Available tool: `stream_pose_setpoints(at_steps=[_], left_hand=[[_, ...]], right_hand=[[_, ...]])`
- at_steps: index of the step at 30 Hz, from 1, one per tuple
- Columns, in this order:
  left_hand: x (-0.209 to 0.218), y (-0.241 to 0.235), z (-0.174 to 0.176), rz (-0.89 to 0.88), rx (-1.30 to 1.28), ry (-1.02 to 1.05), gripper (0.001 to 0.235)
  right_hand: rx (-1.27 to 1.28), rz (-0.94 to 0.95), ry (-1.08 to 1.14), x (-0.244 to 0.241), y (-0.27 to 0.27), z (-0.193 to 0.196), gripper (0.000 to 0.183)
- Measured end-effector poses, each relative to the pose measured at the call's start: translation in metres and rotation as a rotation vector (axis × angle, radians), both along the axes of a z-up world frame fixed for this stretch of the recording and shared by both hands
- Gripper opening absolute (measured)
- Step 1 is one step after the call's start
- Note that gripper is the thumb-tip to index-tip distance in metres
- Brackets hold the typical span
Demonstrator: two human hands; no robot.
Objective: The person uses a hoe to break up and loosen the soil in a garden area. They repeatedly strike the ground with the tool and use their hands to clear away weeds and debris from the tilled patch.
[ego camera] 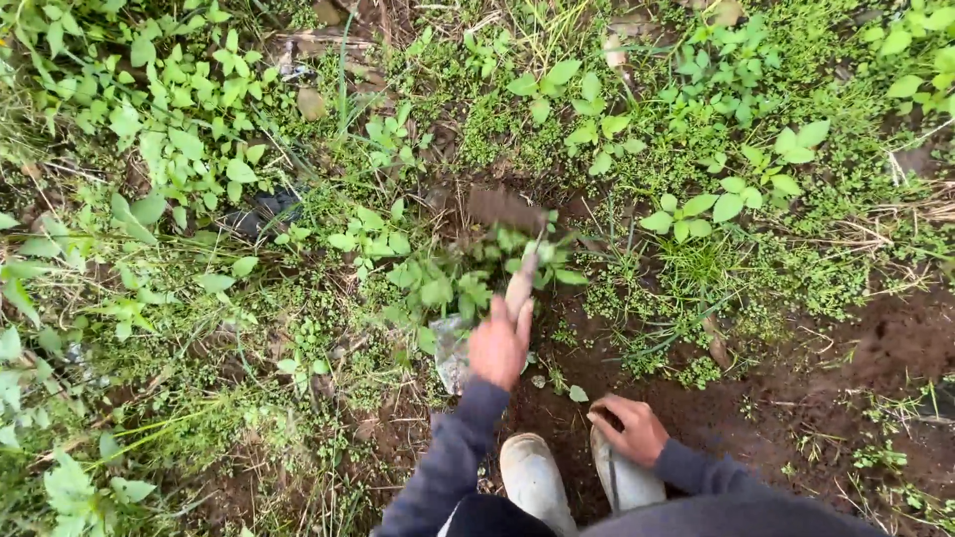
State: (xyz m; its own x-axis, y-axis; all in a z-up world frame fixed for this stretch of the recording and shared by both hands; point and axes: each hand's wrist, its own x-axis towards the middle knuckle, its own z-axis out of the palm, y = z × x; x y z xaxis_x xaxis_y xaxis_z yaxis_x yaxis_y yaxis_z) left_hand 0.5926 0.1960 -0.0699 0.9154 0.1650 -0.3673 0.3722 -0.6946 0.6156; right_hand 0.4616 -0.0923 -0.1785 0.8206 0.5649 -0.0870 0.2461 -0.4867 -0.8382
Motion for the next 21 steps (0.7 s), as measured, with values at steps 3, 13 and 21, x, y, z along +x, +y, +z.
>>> stream_pose_setpoints(at_steps=[3,13,21], left_hand=[[0.095,-0.002,-0.023,-0.068,0.162,-0.349,0.060],[0.124,0.005,-0.074,0.047,-0.020,-0.012,0.035],[-0.086,-0.009,-0.031,0.120,-0.092,0.094,0.042]], right_hand=[[-0.076,0.010,0.053,-0.008,-0.004,0.000,0.028],[-0.036,-0.153,0.070,0.000,-0.019,0.031,0.020],[0.046,-0.119,0.057,0.018,0.013,0.034,0.025]])
